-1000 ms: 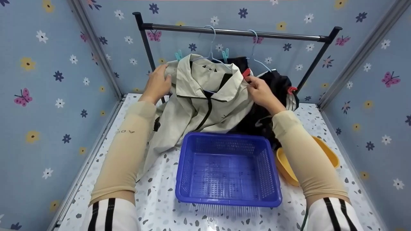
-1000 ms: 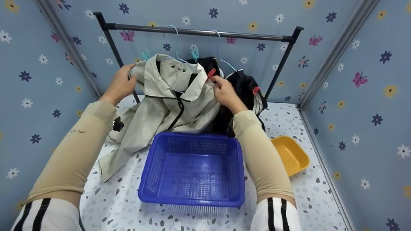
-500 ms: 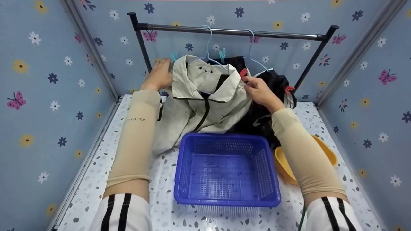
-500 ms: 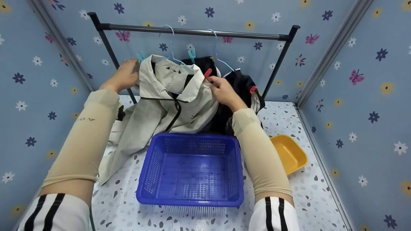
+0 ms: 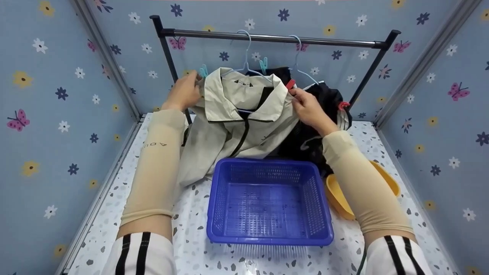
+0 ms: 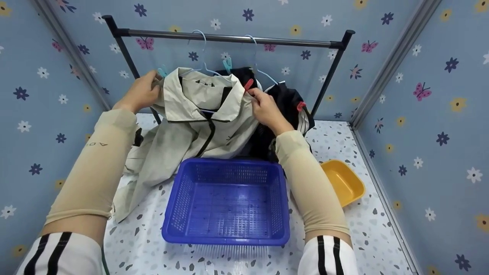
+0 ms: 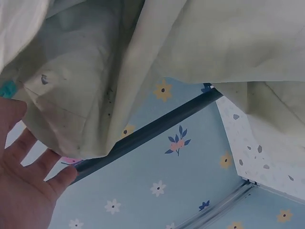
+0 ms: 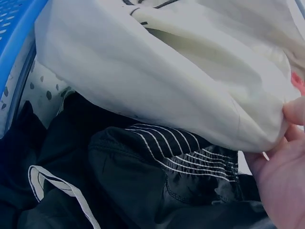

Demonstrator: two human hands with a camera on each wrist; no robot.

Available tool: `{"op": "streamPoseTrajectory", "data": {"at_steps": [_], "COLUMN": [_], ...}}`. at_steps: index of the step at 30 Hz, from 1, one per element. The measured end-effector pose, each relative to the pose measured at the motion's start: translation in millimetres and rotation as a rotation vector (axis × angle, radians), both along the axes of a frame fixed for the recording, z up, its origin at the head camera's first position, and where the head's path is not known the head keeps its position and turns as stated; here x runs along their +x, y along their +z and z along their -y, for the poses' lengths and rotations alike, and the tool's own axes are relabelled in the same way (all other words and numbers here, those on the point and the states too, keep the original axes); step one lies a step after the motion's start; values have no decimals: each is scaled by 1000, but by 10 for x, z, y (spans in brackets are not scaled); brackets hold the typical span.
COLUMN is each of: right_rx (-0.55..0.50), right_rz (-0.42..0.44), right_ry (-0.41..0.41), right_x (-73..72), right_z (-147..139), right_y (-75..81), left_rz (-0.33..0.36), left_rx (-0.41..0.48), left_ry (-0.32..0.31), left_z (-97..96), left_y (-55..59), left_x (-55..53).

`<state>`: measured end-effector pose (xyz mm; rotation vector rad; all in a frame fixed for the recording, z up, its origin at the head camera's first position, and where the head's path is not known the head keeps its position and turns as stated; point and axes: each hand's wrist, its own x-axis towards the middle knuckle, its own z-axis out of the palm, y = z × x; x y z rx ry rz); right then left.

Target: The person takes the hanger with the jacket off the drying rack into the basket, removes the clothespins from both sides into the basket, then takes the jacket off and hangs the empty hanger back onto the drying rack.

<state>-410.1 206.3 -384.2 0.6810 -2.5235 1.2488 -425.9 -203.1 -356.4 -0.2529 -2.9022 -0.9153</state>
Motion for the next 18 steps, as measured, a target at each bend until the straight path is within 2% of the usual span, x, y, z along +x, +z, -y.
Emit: {"op": "streamPoseTrajectory", "data": {"at_steps": [4, 7, 13, 18], "right_rx": [65, 144, 339, 496], "right_rz": [-145, -211, -212, -220], "right_ry": [-32, -37, -86, -158], "right_x": [-36, -52, 73, 222], "right_z": [4, 7, 52, 131], "right_y": [-107, -197, -215, -146], "left_rz": [-69, -83, -56, -103], "left_rx": [11, 7, -37, -146], "left_ry": [-12, -26, -50, -67], "left_z": [51, 104, 199, 246], "left_y": [-73, -131, -209, -282], "left_x": [12, 35, 71, 87]}}
